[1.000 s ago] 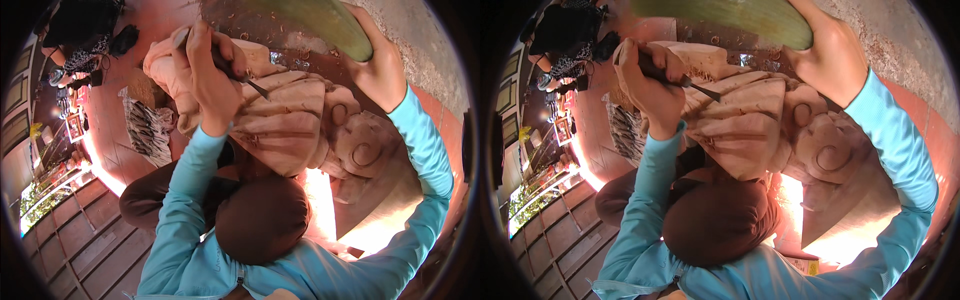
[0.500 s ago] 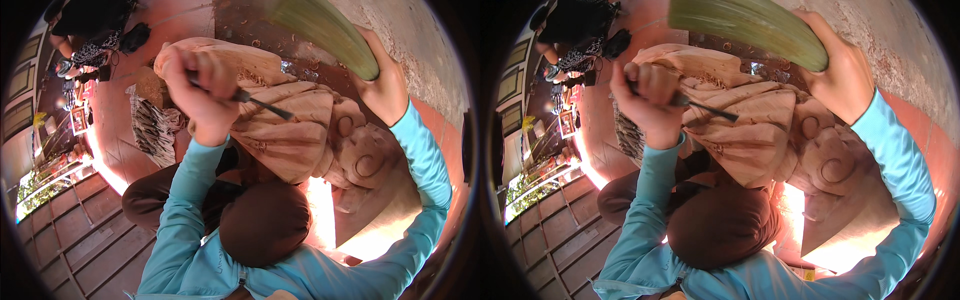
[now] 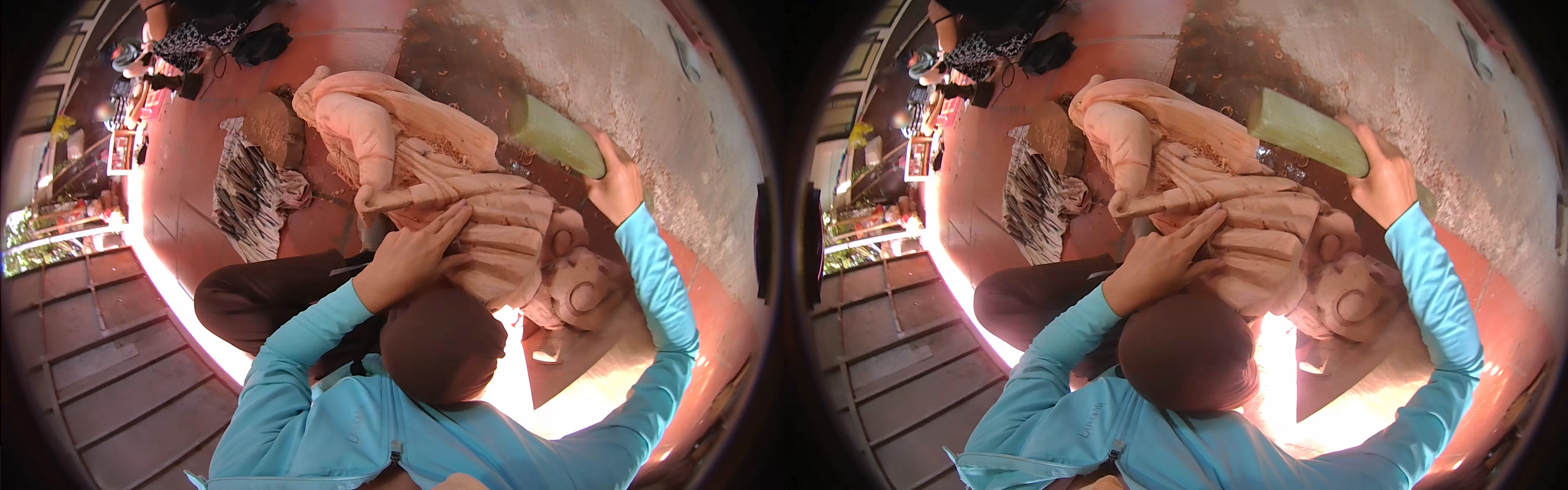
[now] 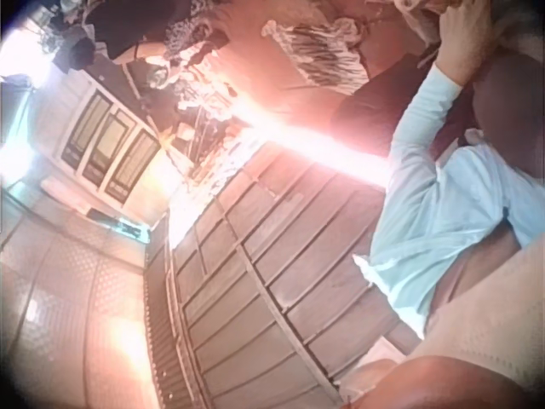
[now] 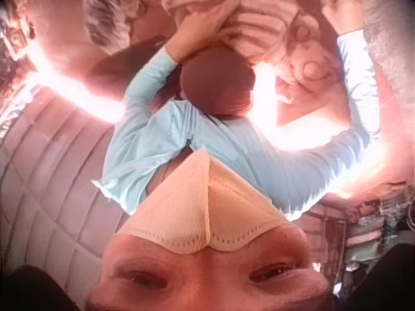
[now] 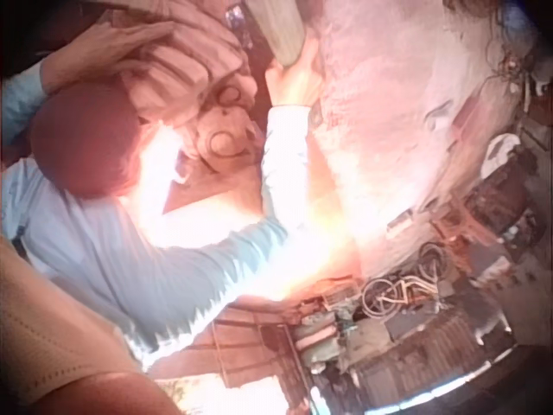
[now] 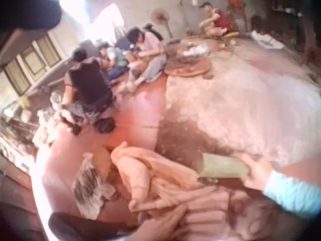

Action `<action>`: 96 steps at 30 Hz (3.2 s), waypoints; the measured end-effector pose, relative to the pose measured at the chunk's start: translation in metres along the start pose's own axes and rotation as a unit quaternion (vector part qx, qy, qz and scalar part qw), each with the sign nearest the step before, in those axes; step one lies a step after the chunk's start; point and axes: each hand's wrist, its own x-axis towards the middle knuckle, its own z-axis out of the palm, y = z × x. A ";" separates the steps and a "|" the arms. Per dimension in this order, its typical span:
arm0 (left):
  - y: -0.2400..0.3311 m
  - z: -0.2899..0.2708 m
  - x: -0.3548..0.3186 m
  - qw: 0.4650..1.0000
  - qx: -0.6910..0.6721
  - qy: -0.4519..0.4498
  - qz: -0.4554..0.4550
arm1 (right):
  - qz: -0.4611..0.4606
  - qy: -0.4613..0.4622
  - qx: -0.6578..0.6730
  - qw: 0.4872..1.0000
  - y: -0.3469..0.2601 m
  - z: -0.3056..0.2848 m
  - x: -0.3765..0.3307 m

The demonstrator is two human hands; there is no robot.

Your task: The person carves a wooden sculpture using a chisel and mallet. They repeatedly strike the chisel to shape the wood, focusing on the lower section of the figure.

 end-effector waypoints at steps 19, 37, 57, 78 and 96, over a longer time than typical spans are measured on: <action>-0.127 0.032 -0.029 0.976 0.004 0.150 0.160 | 0.034 0.020 -0.412 0.910 -0.057 -0.076 -0.073; 0.105 -0.149 -0.157 0.841 -0.209 0.144 0.478 | 0.158 0.264 -0.590 0.747 -0.131 -0.177 -0.028; 0.070 -0.181 -0.165 0.778 -0.314 0.011 0.544 | 0.304 0.283 -0.408 0.813 -0.153 -0.243 0.114; 0.011 -0.059 0.078 0.862 -0.441 0.072 0.240 | 0.206 -0.109 -0.133 0.963 -0.026 -0.048 0.021; 0.034 0.006 0.138 0.848 -0.313 0.331 0.270 | 0.249 -0.075 0.008 0.966 -0.008 -0.010 0.005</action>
